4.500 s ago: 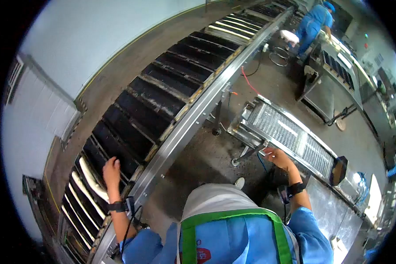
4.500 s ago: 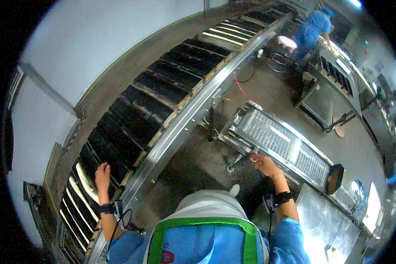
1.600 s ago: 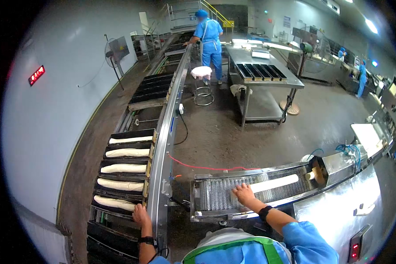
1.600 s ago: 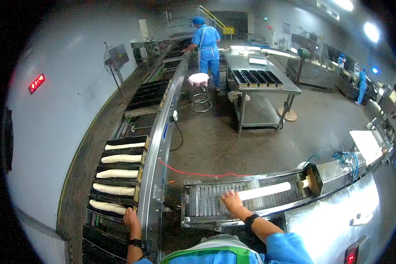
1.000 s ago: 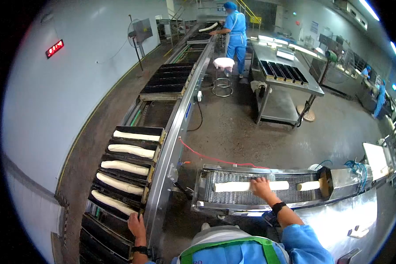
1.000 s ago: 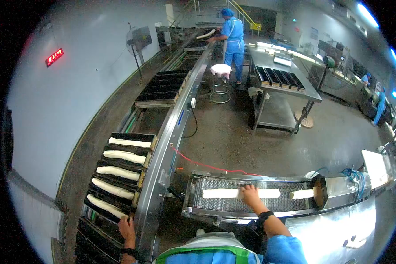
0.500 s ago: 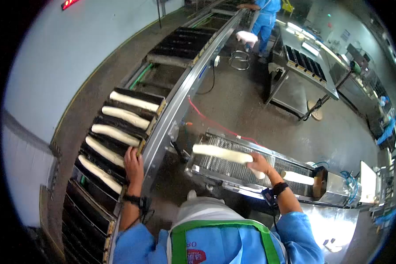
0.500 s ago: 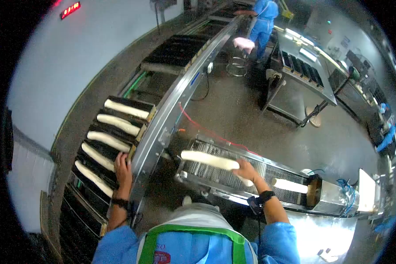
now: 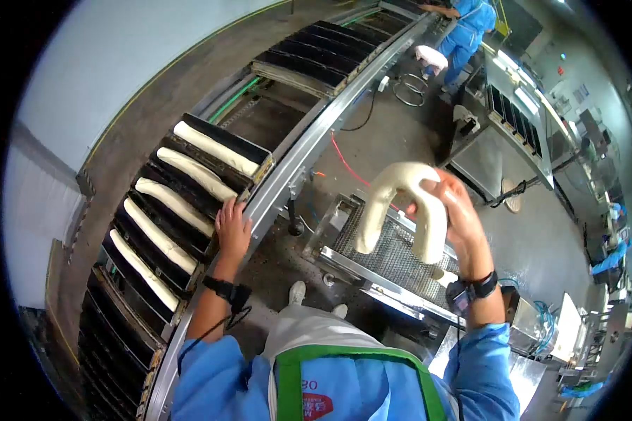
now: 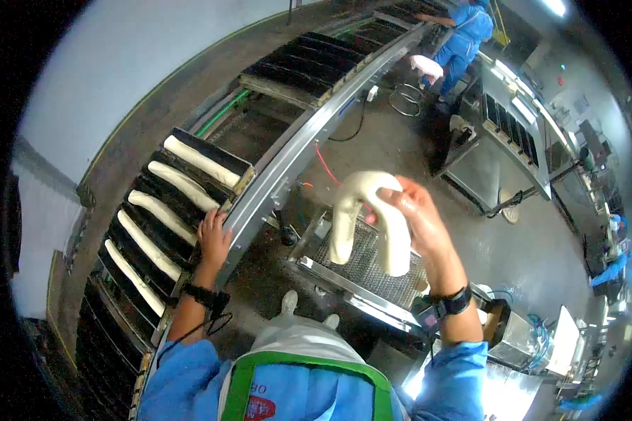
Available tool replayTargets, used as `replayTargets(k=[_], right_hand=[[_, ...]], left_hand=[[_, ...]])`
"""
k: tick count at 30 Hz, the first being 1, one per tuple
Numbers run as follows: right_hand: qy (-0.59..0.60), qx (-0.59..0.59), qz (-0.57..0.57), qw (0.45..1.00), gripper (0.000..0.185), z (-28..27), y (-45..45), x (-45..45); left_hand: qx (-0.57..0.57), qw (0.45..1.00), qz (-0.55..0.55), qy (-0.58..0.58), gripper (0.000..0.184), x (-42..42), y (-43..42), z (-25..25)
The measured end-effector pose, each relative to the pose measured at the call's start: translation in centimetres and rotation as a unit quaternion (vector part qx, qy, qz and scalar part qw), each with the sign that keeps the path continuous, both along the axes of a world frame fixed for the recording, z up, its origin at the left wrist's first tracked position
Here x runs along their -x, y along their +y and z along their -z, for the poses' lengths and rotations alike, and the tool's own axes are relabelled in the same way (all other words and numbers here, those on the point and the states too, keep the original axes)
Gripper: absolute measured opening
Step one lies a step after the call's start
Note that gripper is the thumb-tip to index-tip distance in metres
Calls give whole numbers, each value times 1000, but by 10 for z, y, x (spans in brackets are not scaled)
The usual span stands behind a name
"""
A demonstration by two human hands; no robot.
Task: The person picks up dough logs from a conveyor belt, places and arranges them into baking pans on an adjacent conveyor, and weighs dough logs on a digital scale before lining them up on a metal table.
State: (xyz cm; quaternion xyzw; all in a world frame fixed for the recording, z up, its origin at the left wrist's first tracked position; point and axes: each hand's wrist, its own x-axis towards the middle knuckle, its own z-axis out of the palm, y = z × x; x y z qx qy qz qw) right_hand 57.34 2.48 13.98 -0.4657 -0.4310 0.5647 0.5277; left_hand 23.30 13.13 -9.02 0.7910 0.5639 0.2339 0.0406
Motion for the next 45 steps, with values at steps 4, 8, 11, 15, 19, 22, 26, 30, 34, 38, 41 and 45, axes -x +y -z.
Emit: replayTargets(k=[4, 8, 11, 15, 19, 22, 26, 30, 34, 38, 41, 45], right_hand=[[-118, 32, 10, 992, 35, -15, 55, -6], [-197, -108, 19, 974, 30, -30, 124, -10], [-236, -196, 6, 952, 34, -54, 170, -12], [-433, -223, 15, 873, 52, -49, 264, -21], [-685, -256, 203, 652, 53, 8, 315, -39], [-677, -215, 150, 688, 39, 42, 276, -52], [-744, -54, -143, 651, 42, 150, 164, -98], [-697, 224, -300, 612, 78, 247, 3, -122], [-726, 143, -65, 670, 53, 233, -80, -86], [-768, 73, -43, 635, 41, 256, -55, -73], [-625, 78, -39, 776, 34, 240, -27, -82], [-571, 16, 120, 812, 37, 105, 0, -80]], left_hand=[[-12, 999, 12, -44, 37, -2, -28, -4], [-4, 994, 40, -104, 35, 1, -49, -13], [11, 993, 23, -115, 29, 8, -63, -14], [25, 994, -21, -102, 29, 10, -77, -36], [29, 991, -13, -130, 30, -9, -72, -58], [19, 986, 41, -162, 30, -28, -64, -68], [45, 977, 98, -182, 29, -59, -50, -69], [63, 965, 154, -203, 29, -72, -42, -74], [98, 956, 187, -204, 29, -93, -40, -75], [105, 952, 218, -187, 29, -114, -38, -67], [107, 948, 220, -204, 28, -122, -37, -73], [78, 953, 171, -237, 30, -118, -23, -68]])
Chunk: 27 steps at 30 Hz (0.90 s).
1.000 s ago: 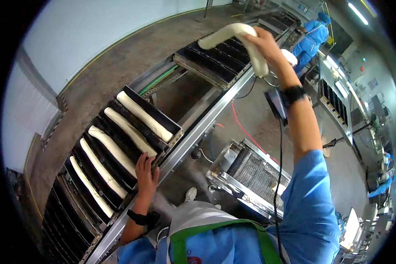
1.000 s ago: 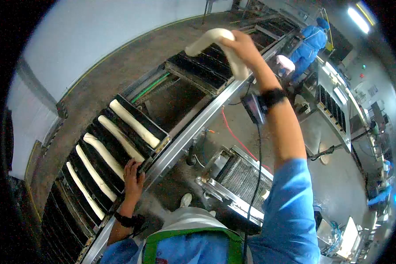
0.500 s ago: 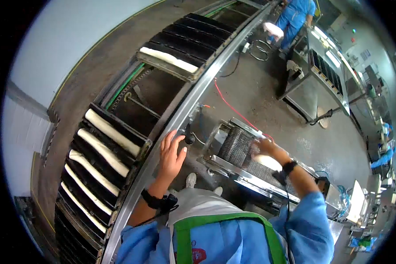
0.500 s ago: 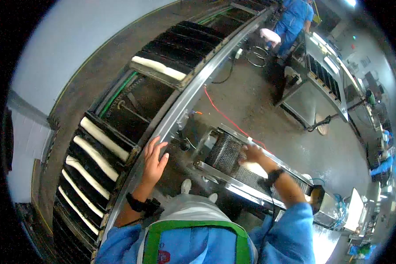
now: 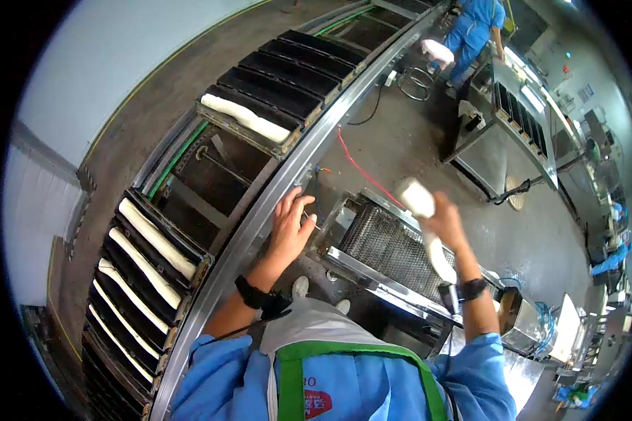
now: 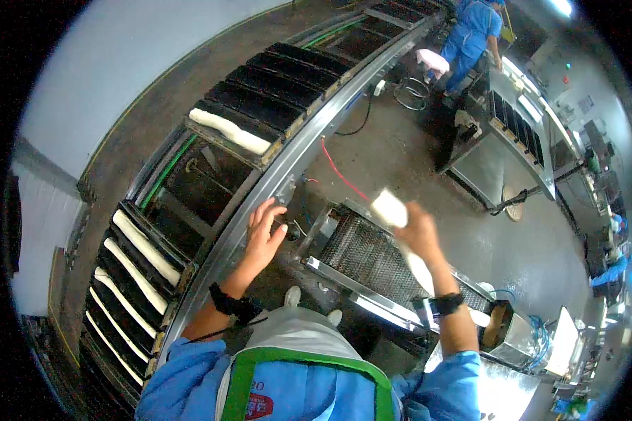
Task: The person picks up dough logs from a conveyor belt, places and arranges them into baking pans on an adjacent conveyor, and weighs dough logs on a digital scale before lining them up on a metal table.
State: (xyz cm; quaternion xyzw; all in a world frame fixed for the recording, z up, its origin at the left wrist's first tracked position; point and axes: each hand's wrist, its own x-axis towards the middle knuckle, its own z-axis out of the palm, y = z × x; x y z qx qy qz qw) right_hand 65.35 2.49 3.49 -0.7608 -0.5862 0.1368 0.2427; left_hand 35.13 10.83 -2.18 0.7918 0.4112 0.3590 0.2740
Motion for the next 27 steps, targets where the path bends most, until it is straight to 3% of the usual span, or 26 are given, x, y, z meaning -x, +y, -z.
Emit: replayTargets(k=[4, 5, 9, 11, 13, 15, 20, 21, 23, 25, 26, 27], right_hand=[[226, -207, -59, 950, 39, -112, 37, 19], [226, -243, -53, 942, 38, -128, 45, 29], [316, -327, -92, 886, 37, -138, 108, 78], [295, -285, -116, 904, 36, -114, 158, 99], [352, -210, -163, 897, 37, -82, 202, 125], [483, -84, -148, 859, 37, -54, 212, 140], [259, -9, -221, 940, 44, 37, 143, 65], [90, 10, -184, 979, 49, 56, 114, 42], [-80, 32, -120, 989, 54, 116, 41, -20], [-163, 143, -37, 975, 60, 133, -42, -59], [-198, 260, 31, 945, 66, 149, -82, -76], [-165, 203, 41, 964, 69, 150, -121, -82]], left_hand=[[-33, 997, -66, -13, 31, 6, 29, 7], [-44, 995, -87, -14, 31, 9, 37, 9], [-51, 988, -145, 26, 30, 22, 76, 24], [-66, 985, -140, 72, 30, 25, 92, 28], [-81, 981, -127, 119, 32, 29, 101, 33], [-106, 967, -73, 222, 33, 35, 102, 37], [-221, 916, -120, 313, 16, 51, 100, 46], [-225, 911, -124, 322, 17, 53, 100, 48], [-224, 914, -114, 320, 18, 55, 102, 47], [-209, 917, -110, 322, 19, 55, 103, 47], [-191, 919, -112, 325, 21, 56, 103, 49], [-193, 920, -107, 323, 21, 55, 106, 50]])
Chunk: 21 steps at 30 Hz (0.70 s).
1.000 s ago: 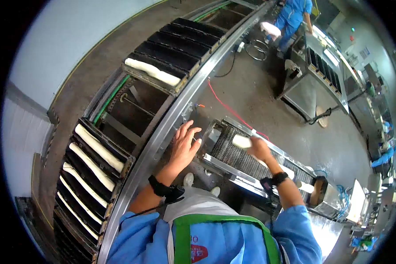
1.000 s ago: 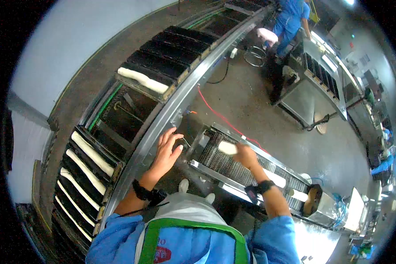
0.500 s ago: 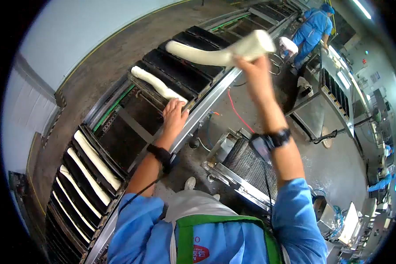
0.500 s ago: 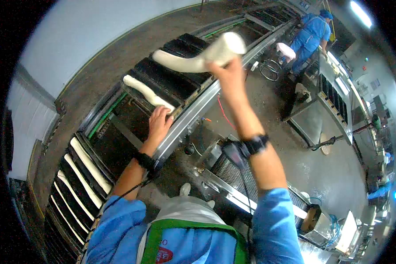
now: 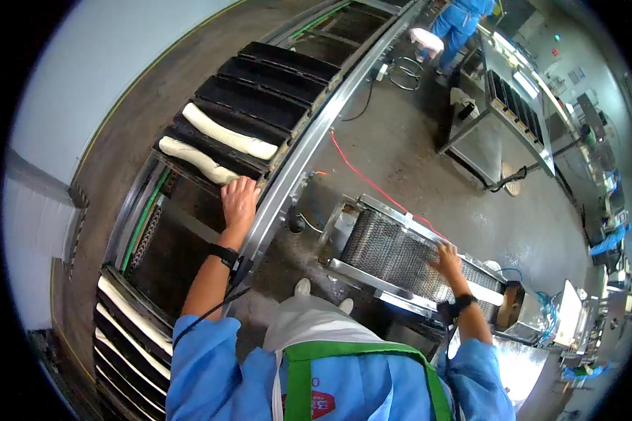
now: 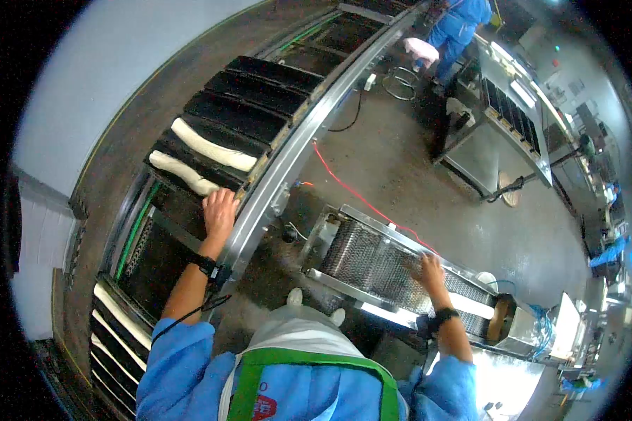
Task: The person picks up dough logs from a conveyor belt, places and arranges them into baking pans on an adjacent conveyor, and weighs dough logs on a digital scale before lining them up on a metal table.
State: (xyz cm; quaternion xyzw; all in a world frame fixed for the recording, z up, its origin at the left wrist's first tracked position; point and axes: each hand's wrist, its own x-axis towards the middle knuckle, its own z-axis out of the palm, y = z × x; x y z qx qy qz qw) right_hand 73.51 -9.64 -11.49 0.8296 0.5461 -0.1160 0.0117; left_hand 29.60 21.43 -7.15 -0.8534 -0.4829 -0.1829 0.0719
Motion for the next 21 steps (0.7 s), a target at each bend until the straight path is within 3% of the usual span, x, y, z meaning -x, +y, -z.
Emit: replayTargets(k=[2, 5, 8, 10, 11, 12, 14, 15, 16, 17, 18, 21], right_hand=[[-2, 98, 147, 984, 65, -21, -35, 18], [-49, 43, 138, 988, 59, -4, -56, 15], [-69, 104, 83, 989, 52, -21, -42, 36], [-145, 148, 21, 978, 46, -16, -37, 33], [-146, 62, -5, 987, 41, -13, -39, 28], [-148, 60, -10, 987, 41, -17, -34, 19], [19, -14, 160, 987, 33, -34, -15, 5], [17, -148, 64, 987, 24, -75, -9, 11], [81, -189, 96, 974, 21, -114, 8, 16], [-36, -229, 65, 971, 17, -130, 16, 3], [200, -280, 153, 926, 10, -188, 30, 25], [273, -463, 83, 839, 11, -270, 69, 41]], left_hand=[[-13, 1000, -13, 1, 21, -1, 6, 1], [-26, 1000, -16, 8, 18, -6, 16, 0], [-37, 999, -15, 17, 17, -11, 17, -1], [-31, 999, -15, -9, 17, -11, 13, 5], [-27, 999, -10, -22, 17, -10, 12, 8], [-42, 999, -7, -25, 17, -10, 11, 6], [-26, 999, -14, -16, 17, -9, 7, 4], [-32, 999, -8, -16, 17, -8, 4, 3], [4, 1000, -12, -2, 18, -7, 1, 1], [2, 1000, -10, -11, 18, -6, -1, 2], [-1, 1000, -8, -21, 18, -5, -4, 3], [-9, 999, -8, -32, 17, -7, -6, 3]])
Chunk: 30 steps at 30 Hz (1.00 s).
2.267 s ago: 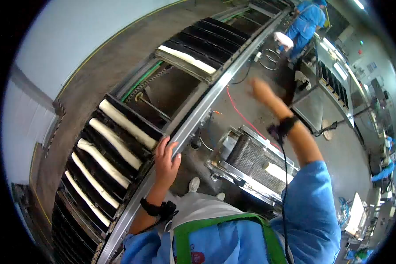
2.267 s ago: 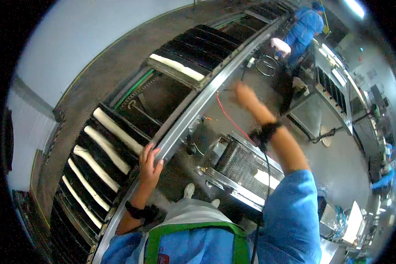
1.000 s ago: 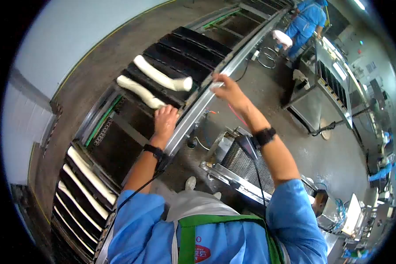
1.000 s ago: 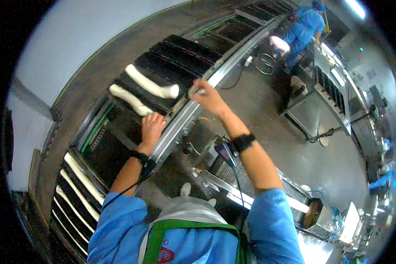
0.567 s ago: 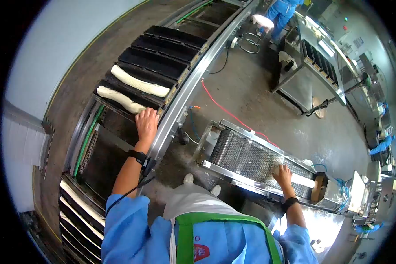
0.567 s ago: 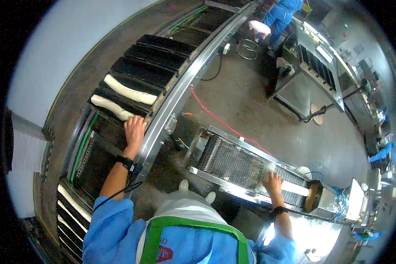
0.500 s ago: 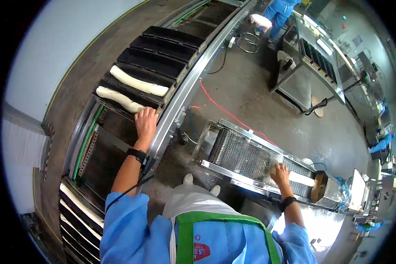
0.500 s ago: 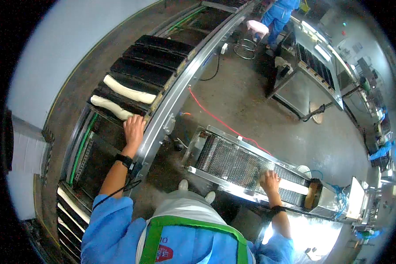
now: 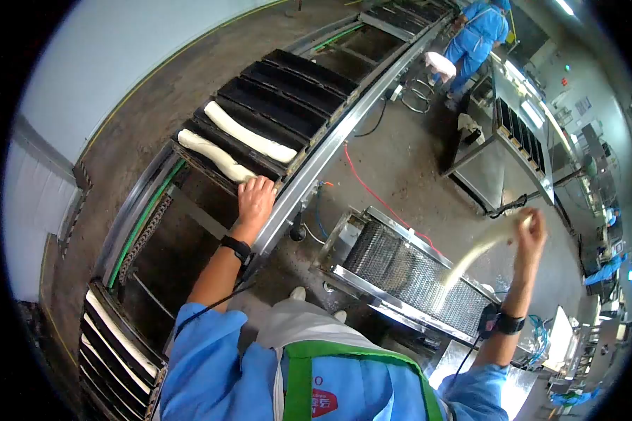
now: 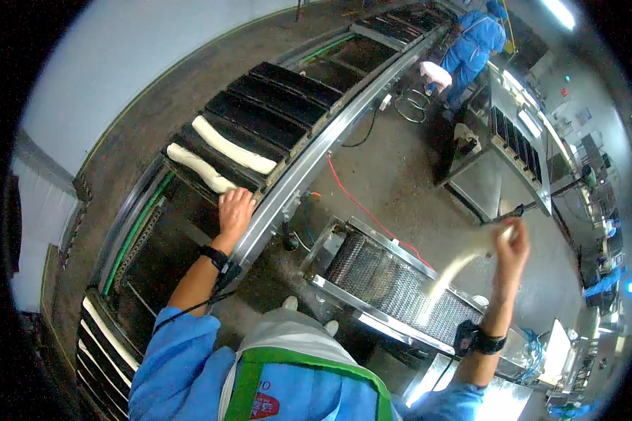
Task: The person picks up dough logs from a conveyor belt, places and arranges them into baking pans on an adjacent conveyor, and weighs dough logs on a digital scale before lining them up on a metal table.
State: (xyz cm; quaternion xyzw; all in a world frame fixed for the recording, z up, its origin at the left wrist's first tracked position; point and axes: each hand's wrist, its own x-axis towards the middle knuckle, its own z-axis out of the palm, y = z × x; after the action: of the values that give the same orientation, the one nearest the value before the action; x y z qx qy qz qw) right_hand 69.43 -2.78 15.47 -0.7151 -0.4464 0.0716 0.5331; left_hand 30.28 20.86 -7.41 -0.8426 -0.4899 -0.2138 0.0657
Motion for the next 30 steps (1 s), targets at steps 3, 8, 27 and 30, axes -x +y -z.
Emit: replayTargets(k=[3, 8, 27, 30], right_hand=[[39, -95, -61, 993, 18, -52, 38, 29], [179, -135, -183, 957, 23, -40, 151, 86], [-158, 502, 43, 849, 60, 270, -34, -79], [-170, 562, 126, 800, 59, 244, -95, -104]], left_hand=[[-20, 1000, 4, -6, 15, -1, -3, -1], [-10, 999, 30, -33, 15, 2, -11, -8], [18, 995, -4, 94, 25, -21, 60, -6], [-8, 992, -11, 129, 30, -45, 71, -12]])
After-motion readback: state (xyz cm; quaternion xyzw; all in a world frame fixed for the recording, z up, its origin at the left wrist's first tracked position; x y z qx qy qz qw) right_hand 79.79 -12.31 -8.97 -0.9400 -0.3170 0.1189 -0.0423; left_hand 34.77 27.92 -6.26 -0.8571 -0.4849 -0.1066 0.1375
